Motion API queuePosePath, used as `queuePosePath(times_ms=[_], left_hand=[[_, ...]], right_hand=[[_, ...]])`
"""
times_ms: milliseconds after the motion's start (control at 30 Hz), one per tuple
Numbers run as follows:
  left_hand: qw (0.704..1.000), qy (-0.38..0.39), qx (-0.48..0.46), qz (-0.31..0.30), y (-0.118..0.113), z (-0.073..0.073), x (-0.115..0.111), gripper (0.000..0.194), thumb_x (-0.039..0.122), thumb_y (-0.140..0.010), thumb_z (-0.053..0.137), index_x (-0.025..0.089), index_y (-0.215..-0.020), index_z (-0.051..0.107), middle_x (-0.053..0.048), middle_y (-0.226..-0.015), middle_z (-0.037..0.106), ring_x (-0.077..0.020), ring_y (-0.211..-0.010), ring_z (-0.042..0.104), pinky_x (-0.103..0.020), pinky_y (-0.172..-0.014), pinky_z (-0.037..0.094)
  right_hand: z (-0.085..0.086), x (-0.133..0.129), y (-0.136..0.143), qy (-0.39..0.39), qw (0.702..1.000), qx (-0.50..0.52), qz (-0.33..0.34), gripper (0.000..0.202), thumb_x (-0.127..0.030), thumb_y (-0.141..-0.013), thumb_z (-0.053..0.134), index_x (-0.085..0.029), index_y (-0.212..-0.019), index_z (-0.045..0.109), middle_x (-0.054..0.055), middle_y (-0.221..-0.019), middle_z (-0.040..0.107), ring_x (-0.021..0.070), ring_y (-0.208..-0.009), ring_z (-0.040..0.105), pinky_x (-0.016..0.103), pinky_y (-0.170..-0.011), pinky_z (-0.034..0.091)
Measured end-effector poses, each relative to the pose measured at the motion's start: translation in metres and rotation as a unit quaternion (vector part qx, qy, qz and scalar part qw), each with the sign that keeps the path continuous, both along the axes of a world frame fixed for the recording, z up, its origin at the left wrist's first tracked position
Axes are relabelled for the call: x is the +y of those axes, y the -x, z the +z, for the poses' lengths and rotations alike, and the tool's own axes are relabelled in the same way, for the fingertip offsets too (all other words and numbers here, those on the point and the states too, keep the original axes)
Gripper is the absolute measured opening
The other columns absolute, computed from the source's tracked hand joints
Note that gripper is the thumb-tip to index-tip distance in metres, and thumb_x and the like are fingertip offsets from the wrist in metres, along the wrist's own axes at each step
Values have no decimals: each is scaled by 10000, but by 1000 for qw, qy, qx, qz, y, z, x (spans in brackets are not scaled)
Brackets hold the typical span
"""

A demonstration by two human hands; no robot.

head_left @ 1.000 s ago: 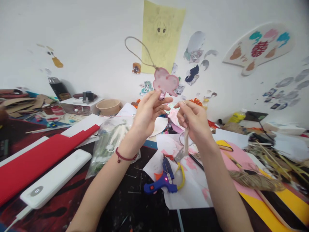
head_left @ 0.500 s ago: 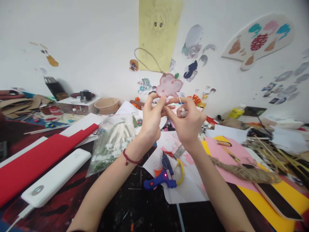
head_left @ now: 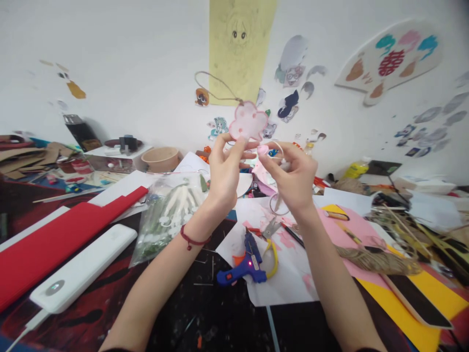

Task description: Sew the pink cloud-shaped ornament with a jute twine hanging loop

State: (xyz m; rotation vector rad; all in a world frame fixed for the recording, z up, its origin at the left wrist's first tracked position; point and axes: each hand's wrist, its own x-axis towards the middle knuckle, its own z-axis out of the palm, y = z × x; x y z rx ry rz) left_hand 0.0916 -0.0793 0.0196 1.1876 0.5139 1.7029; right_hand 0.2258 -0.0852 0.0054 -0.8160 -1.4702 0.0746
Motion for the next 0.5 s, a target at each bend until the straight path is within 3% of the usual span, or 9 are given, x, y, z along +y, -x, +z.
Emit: queuePosePath(times_ms=[133,267,367,500], left_hand=[[995,-49,-3,83,13,4,16,103,178,-901,626,198,-814,574,0,-823,647,-83,-691,615,-185,-573,481],[994,-61,17,91,25,7,27,128,161,-856,647,201,-758,576,17,-704,587,-98,-653,602,-204,-529,465],[993,-74,47,81,30,7,29,137,195,-834,689,213,-756,578,21,-637,598,-111,-613,610,-219,-522,460],[990,-100,76,66,31,4,32,144,269,-821,738,223,-776,609,13,-664,656,-106,-573,601,-233,-526,458]], right_hand=[[8,0,-9,74,981,105,146,295,-478,-797,806,-242,-966,755,-53,-584,493,72,-475,396,235,-425,276],[15,-5,-12,139,938,151,280,341,-539,-820,772,-220,-934,734,-86,-511,378,46,-411,252,242,-402,177],[18,-7,-12,184,919,151,314,438,-640,-812,728,-223,-944,706,-106,-490,336,38,-388,175,257,-403,131],[18,-5,-14,216,916,147,304,462,-676,-794,708,-240,-943,671,-113,-490,330,48,-382,169,267,-404,140]])
